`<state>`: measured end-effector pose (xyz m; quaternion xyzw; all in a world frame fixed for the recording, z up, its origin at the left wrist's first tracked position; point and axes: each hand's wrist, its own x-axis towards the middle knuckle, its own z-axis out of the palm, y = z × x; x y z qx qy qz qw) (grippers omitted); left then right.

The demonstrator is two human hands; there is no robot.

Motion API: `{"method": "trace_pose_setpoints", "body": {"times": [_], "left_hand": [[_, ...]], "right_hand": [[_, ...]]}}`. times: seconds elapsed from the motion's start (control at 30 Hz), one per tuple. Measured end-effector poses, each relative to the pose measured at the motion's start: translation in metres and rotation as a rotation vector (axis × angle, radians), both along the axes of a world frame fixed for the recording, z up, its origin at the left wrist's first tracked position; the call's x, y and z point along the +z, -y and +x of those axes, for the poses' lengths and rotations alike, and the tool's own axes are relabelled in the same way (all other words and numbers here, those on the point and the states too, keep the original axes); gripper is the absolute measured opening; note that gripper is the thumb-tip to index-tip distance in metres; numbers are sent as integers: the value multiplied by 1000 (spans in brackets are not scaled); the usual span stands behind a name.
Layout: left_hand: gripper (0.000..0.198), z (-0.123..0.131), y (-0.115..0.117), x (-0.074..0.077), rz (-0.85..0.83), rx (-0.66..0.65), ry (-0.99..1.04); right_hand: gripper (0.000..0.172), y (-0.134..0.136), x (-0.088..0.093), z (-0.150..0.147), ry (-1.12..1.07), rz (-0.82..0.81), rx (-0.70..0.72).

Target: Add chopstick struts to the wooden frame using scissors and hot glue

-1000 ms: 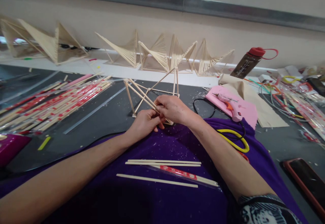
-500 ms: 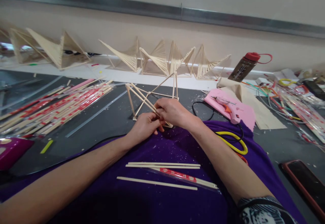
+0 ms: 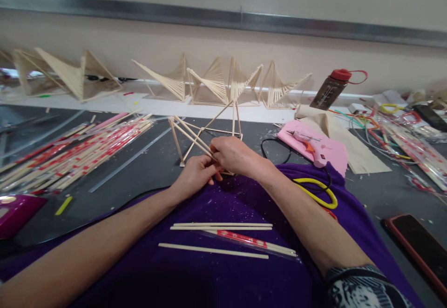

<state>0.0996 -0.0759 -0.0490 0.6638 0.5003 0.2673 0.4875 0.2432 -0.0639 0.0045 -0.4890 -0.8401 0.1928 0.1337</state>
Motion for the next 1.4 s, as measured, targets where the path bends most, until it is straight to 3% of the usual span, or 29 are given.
{"method": "trace_pose_setpoints", "body": {"times": [0.3,1.1,1.4], "left_hand": [[15,0,0,1,-10,-14,-6],[14,0,-2,-2,-10,3,-1],[18,-1,-1,-2,14,-12,-19]], "right_hand": [[19,1,5,-2,47,35,50],[22,3,5,-4,-19,-83,-74],[23,2,4,-1,-57,-90,-39]]}}
